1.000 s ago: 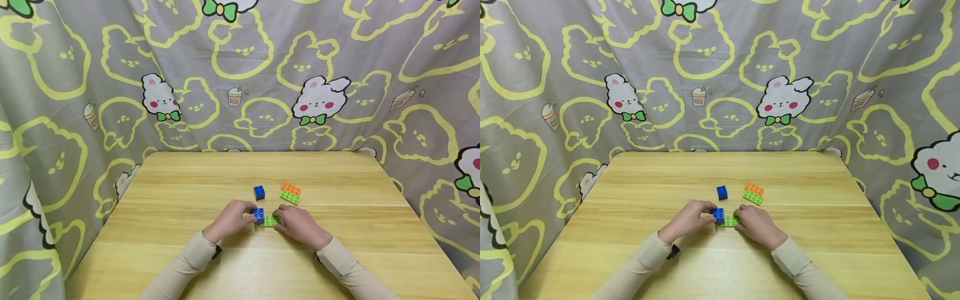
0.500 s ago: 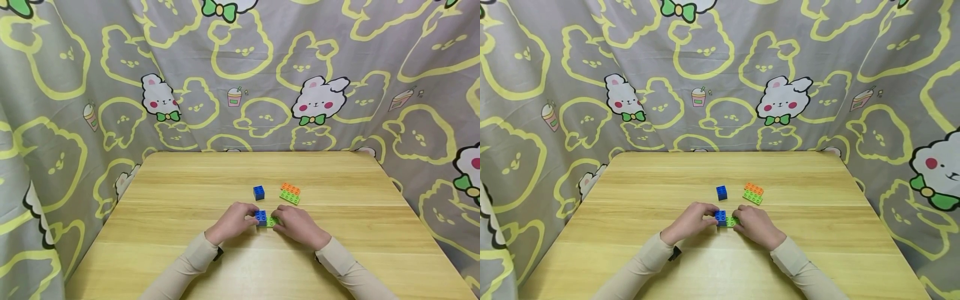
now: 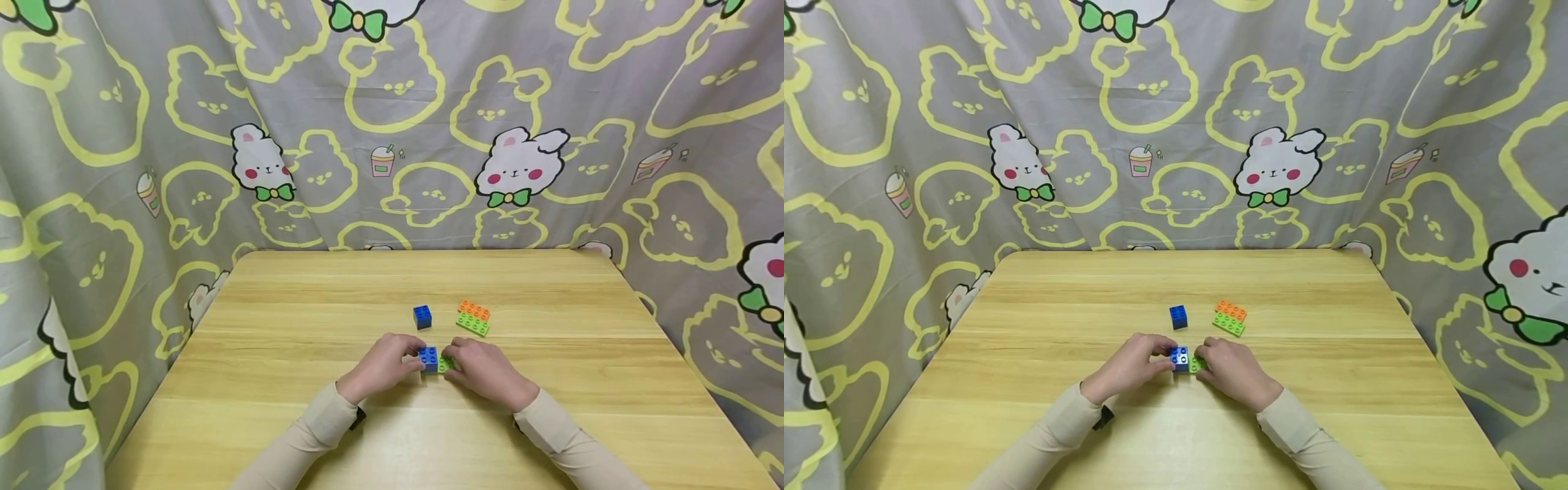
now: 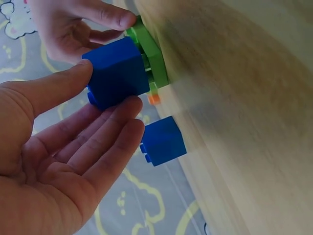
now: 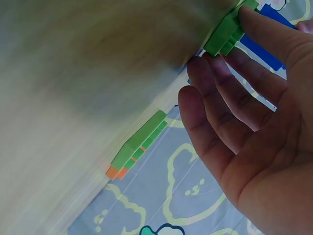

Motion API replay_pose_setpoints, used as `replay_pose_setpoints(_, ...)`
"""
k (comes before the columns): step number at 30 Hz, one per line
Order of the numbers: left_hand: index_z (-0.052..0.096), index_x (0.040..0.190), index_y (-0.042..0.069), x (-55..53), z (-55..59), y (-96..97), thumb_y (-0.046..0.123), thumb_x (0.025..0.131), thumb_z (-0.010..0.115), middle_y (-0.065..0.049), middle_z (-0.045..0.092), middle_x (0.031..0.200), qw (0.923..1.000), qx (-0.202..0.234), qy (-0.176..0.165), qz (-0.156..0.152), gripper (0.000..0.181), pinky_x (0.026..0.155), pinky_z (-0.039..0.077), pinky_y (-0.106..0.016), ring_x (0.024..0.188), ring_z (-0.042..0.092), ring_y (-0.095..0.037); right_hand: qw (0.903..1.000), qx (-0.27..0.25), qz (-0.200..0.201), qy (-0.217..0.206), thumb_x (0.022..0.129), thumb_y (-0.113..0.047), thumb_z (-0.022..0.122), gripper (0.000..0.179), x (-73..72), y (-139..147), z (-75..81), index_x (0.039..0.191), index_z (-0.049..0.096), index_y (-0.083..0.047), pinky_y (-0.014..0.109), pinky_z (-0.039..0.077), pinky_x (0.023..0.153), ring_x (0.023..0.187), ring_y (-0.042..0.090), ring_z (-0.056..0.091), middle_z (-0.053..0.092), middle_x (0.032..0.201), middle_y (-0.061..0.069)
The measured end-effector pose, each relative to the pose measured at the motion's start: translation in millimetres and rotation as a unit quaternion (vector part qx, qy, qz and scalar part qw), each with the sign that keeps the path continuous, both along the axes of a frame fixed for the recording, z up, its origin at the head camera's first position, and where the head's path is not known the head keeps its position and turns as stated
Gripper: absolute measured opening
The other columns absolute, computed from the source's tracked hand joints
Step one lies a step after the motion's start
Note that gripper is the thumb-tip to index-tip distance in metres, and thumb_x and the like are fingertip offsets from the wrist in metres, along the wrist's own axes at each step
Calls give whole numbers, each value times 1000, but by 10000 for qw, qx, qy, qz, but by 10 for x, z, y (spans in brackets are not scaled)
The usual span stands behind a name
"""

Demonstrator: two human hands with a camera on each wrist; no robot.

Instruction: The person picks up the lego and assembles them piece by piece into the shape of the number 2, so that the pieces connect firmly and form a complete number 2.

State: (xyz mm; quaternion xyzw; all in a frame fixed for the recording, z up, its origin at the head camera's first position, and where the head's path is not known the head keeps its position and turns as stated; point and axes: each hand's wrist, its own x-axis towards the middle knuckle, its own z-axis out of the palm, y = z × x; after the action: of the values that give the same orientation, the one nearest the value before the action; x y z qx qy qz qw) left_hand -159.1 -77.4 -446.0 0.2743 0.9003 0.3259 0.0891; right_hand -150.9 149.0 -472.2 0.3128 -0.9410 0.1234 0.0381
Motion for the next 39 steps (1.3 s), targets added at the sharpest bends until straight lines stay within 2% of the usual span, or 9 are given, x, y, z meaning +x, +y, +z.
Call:
replay_pose_setpoints(4,71,125,2,-4,-13,-1,15,95,74,-10,73,122,10000,-8,-26,-69,33,92,57,-28,104,72,-20,10000,24,29,64,87,-30,83,24,2,-2,-5,103,76,-13,27,53,63,75,7,59,67,91,-5)
replay_pose_setpoints(15,67,129,1,-39,-44,-5,14,97,71,-13,71,127,9996,135,-232,-21,34,92,58,-28,107,73,-24,10000,24,38,65,88,-29,82,22,-9,1,-15,103,76,-14,25,51,61,73,4,56,66,91,-6)
replay_pose_setpoints(22,67,128,0,-63,-72,-21,9,96,72,-15,70,124,9950,582,-809,0,34,87,59,-25,106,73,-25,10000,-55,18,-29,88,-29,81,23,-10,3,-1,105,76,-14,31,55,67,78,7,62,69,95,-5)
replay_pose_setpoints(24,67,127,0,-72,-84,-28,9,96,72,-15,70,124,9940,644,-883,-28,33,87,59,-25,106,72,-25,9999,-127,33,-107,89,-28,81,25,-13,12,3,107,76,-13,33,57,70,80,9,64,71,97,-4)
replay_pose_setpoints(32,66,128,3,-88,-106,-55,11,97,71,-12,70,124,9900,805,-1158,-100,33,86,58,-22,105,72,-20,9933,-815,-68,-813,91,-31,79,42,-38,64,48,126,69,-10,39,59,83,95,15,70,74,107,0)
replay_pose_setpoints(36,65,129,3,-87,-100,-59,12,97,72,-13,69,126,9896,834,-1168,-89,35,86,58,-22,104,73,-20,9794,-1444,30,-1413,94,-32,75,47,-52,67,84,134,61,-11,40,58,90,103,16,70,73,114,0)
replay_pose_setpoints(39,65,130,4,-84,-87,-63,14,97,72,-13,68,128,9891,851,-1200,-84,35,86,58,-23,105,73,-20,9667,-1824,104,-1792,96,-33,73,41,-56,53,94,132,61,-16,39,58,93,107,17,70,71,120,0)
